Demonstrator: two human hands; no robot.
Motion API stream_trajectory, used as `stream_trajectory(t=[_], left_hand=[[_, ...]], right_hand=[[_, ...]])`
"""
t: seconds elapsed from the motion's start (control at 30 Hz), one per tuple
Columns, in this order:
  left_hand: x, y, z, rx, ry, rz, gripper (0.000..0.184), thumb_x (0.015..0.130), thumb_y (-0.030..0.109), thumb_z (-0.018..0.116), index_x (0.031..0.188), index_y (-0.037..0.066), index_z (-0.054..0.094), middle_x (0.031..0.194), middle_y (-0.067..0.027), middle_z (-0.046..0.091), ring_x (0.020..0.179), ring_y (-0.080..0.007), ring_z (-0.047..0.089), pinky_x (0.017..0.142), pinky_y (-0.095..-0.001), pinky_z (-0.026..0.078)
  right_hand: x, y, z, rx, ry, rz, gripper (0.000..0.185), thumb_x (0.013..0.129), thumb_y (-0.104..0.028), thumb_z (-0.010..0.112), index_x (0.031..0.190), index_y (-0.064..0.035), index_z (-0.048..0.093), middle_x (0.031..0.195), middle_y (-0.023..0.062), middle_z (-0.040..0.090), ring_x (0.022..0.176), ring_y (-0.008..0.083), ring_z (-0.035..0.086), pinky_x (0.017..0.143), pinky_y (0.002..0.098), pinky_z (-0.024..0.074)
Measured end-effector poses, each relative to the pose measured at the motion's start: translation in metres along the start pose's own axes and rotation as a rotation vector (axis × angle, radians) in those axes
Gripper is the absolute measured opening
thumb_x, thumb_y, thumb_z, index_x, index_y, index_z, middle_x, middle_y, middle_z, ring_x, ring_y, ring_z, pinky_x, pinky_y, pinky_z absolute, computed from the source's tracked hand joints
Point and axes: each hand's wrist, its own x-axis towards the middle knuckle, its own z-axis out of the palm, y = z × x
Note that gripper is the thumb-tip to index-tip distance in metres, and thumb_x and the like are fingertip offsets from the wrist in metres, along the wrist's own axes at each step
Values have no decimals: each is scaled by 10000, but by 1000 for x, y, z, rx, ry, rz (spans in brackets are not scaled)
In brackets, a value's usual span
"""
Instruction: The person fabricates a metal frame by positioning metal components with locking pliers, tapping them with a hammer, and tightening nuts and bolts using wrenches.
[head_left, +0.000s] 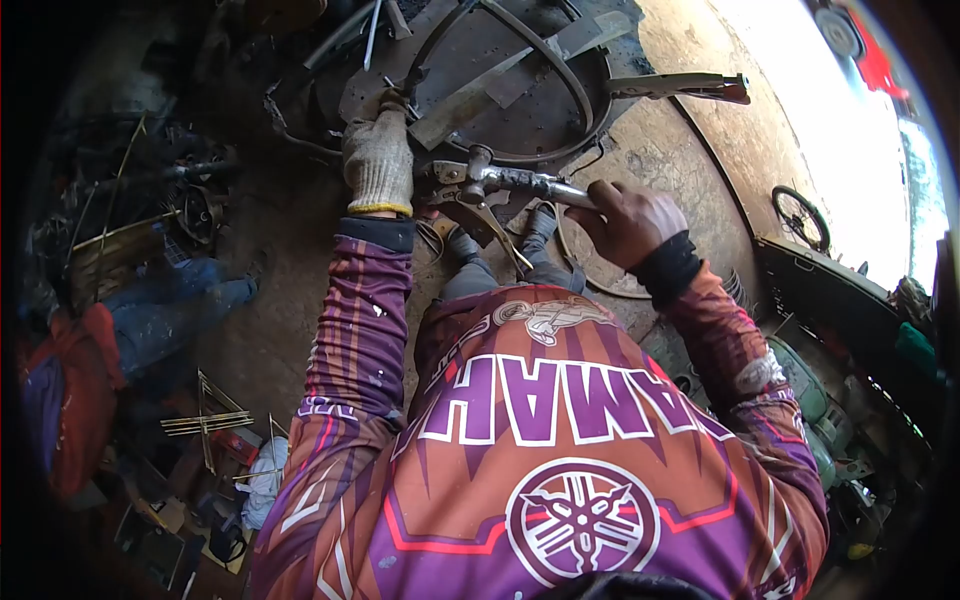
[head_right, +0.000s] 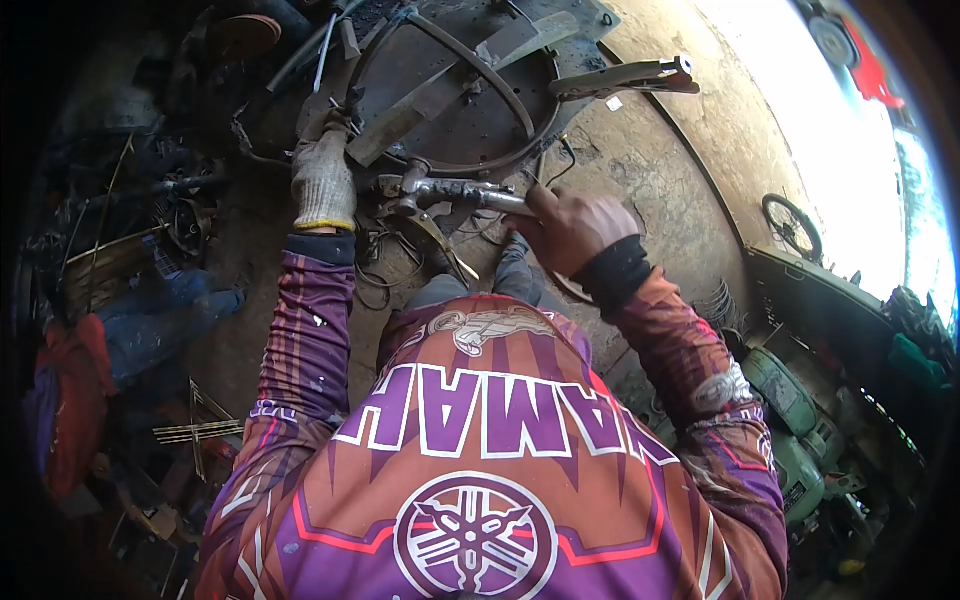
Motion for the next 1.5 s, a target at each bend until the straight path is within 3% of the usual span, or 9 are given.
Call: stream_trajectory(t=[0.23, 0.4, 0.63, 0.8, 0.97, 1.1, 1.37, 1.43, 1.5], left_hand=[[4, -12, -2, -87, -10, -8, 294, 954, 308, 613, 1082, 67, 722, 878, -8, 672, 789, -118, 600, 721, -293, 485], [-8, 16, 3, -200, -32, -41, 225, 963, 215, 599, 1072, 58, 717, 883, 9, 644, 768, -108, 570, 706, -272, 482], [-4, 6, 0, -274, -68, -28, 192, 966, 147, 578, 1064, 63, 720, 869, 24, 628, 747, -76, 541, 680, -243, 468], [-5, 17, -2, -191, -31, -107, 193, 961, 158, 593, 1069, 70, 726, 861, 31, 636, 743, -68, 539, 674, -239, 458], [1, 7, -3, -205, -69, -95, 206, 931, 136, 622, 1100, 66, 716, 963, 0, 674, 866, -115, 594, 826, -280, 480], [-1, 9, -1, -168, -51, -93, 196, 922, 124, 632, 1084, 55, 719, 975, -2, 680, 869, -110, 597, 836, -275, 476], [2, 7, -5, -149, -69, -31, 220, 951, 221, 633, 1066, 69, 743, 957, 1, 720, 845, -91, 608, 797, -260, 474], [4, 4, -4, -118, -57, -34, 227, 942, 231, 645, 1059, 65, 746, 949, -6, 727, 849, -96, 619, 801, -264, 479], [4, 10, 0, -105, -34, -59, 190, 926, 160, 638, 1055, 61, 737, 971, -7, 715, 872, -103, 616, 825, -269, 477]], right_hand=[[-11, -18, -19, 70, 30, -372, 358, 872, -475, 670, 875, -123, 598, 661, 43, 553, 520, 248, 587, 452, 397, 456], [0, -4, -5, -98, -83, -23, 351, 888, -462, 655, 887, -116, 597, 644, 64, 543, 504, 268, 569, 470, 417, 458], [-6, -23, -15, 92, 35, -433, 314, 881, -409, 674, 863, -106, 593, 653, 59, 548, 551, 246, 581, 481, 383, 459], [-2, -11, -3, -122, -58, -55, 294, 910, -394, 648, 838, -116, 583, 618, 39, 547, 501, 212, 570, 423, 378, 427], [-13, -23, -14, 48, 28, -444, 286, 888, -396, 670, 900, -117, 613, 672, 75, 589, 529, 252, 606, 459, 391, 465], [10, -6, 0, -129, -164, 25, 253, 908, -372, 650, 904, -121, 612, 643, 59, 604, 492, 241, 598, 452, 380, 467], [1, -33, -29, 58, 40, -538, 276, 903, -394, 654, 850, -130, 590, 559, 36, 509, 461, 231, 560, 445, 382, 456], [6, -16, -14, 42, -30, -509, 275, 920, -391, 636, 843, -130, 593, 550, 37, 501, 449, 238, 557, 443, 389, 457], [19, 5, -4, -62, -57, -125, 293, 931, -399, 627, 823, -128, 594, 539, 31, 493, 427, 227, 542, 430, 380, 452]])
